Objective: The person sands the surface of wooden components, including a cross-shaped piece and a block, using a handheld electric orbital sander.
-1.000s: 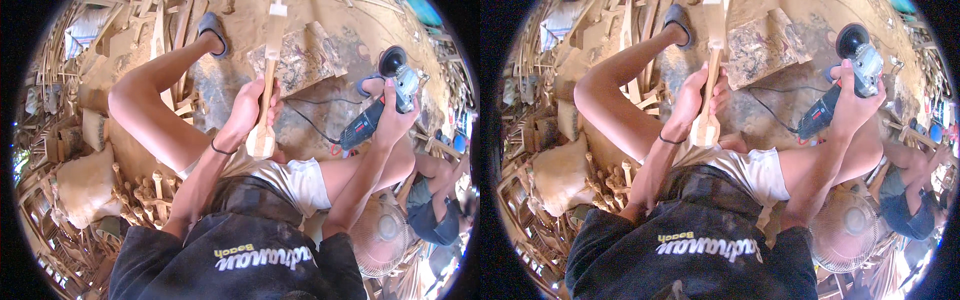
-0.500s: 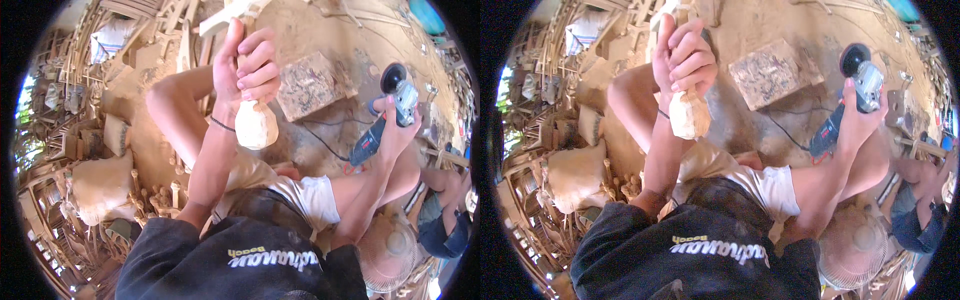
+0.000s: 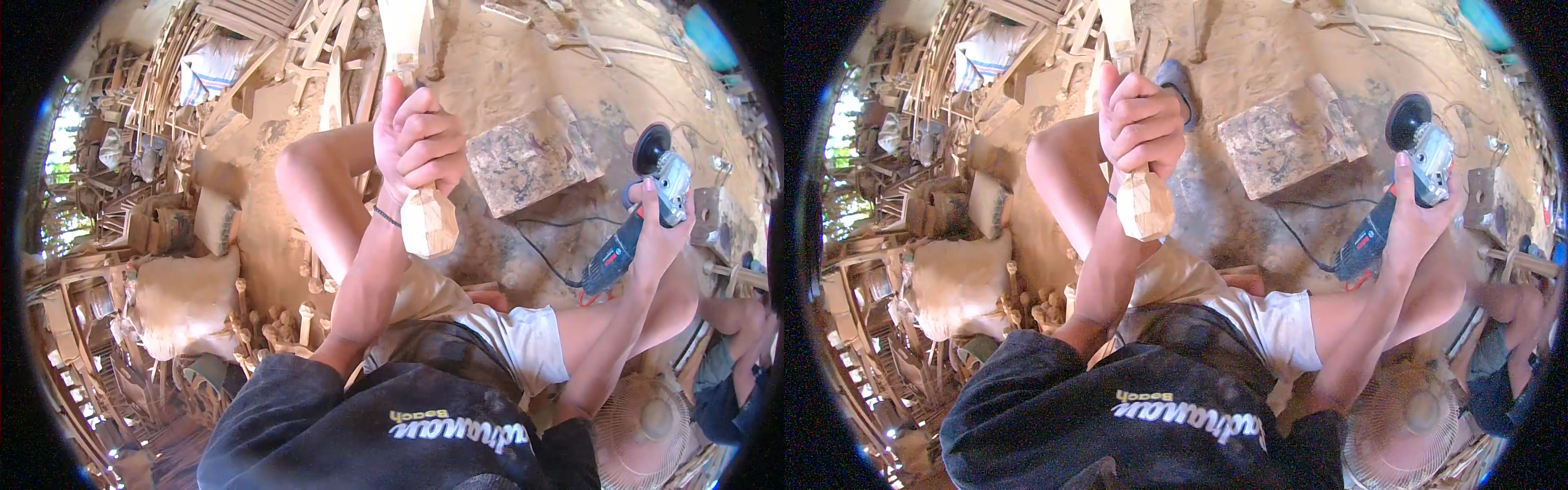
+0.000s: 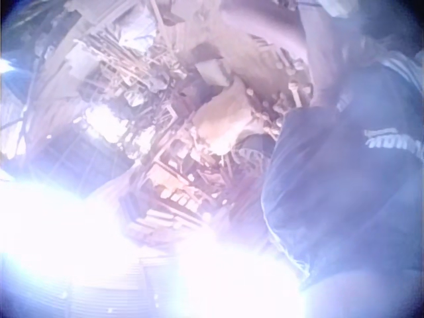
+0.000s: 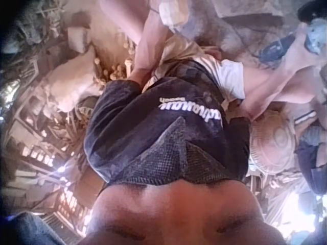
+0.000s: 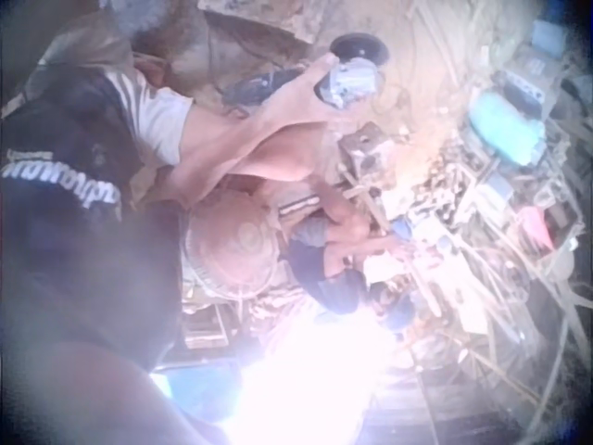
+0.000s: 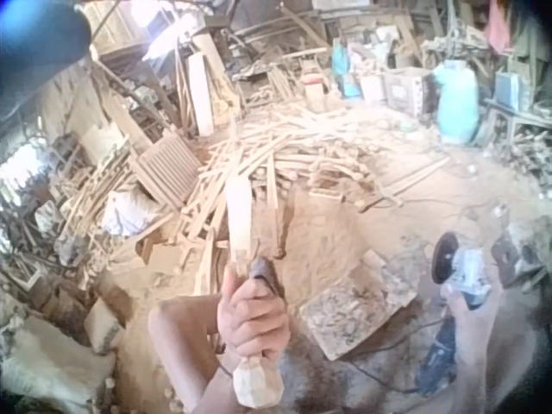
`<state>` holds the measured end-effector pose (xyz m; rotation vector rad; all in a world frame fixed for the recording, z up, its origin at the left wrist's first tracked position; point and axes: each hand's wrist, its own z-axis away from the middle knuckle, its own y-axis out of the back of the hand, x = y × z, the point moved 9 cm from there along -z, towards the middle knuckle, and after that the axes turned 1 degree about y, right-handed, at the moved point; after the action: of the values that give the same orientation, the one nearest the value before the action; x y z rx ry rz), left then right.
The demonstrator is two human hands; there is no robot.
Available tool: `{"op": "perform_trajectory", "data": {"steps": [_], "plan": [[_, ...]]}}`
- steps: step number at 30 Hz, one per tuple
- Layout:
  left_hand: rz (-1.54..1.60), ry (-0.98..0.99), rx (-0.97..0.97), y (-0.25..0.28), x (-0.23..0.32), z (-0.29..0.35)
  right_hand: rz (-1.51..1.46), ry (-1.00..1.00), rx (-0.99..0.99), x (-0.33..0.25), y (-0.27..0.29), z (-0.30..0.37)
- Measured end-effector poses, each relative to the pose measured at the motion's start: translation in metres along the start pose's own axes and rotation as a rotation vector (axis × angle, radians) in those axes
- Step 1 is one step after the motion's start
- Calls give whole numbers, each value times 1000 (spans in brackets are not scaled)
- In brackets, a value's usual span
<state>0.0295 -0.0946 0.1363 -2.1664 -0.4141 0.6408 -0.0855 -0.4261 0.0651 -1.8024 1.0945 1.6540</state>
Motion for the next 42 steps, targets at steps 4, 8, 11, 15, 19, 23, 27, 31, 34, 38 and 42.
{"op": "perform_trajectory", "data": {"steps": [4, 8, 11, 15, 19, 23, 27, 31, 34, 38, 42], "plan": [[-283, 211, 1, -2, -4, 6, -91, -34, -35, 7, -6, -1], [-1282, -117, 934, 36, 36, 5, -88, -76, -2, 24, 6, -9], [-1643, -308, 1348, 72, 85, 51, -65, -110, 33, 44, 3, -3], [-1440, -364, 1303, 157, 85, 69, -66, -162, 48, 76, -4, 30], [-1331, -279, 963, 219, 98, 62, 199, -186, -48, 121, -9, 64], [-1484, -173, 845, 264, 127, 64, 404, -169, -149, 127, -31, 83], [-1589, -177, 988, 288, 125, 81, 552, -201, -233, 145, -48, 89], [-1712, -170, 904, 291, 134, 95, 548, -250, -317, 168, -75, 99], [-1691, -92, 879, 298, 125, 90, 516, -304, -365, 173, -89, 105], [-1652, -112, 902, 301, 126, 83, 399, -308, -352, 174, -100, 109], [-1648, -42, 895, 304, 133, 83, 354, -308, -351, 174, -103, 110]]}}
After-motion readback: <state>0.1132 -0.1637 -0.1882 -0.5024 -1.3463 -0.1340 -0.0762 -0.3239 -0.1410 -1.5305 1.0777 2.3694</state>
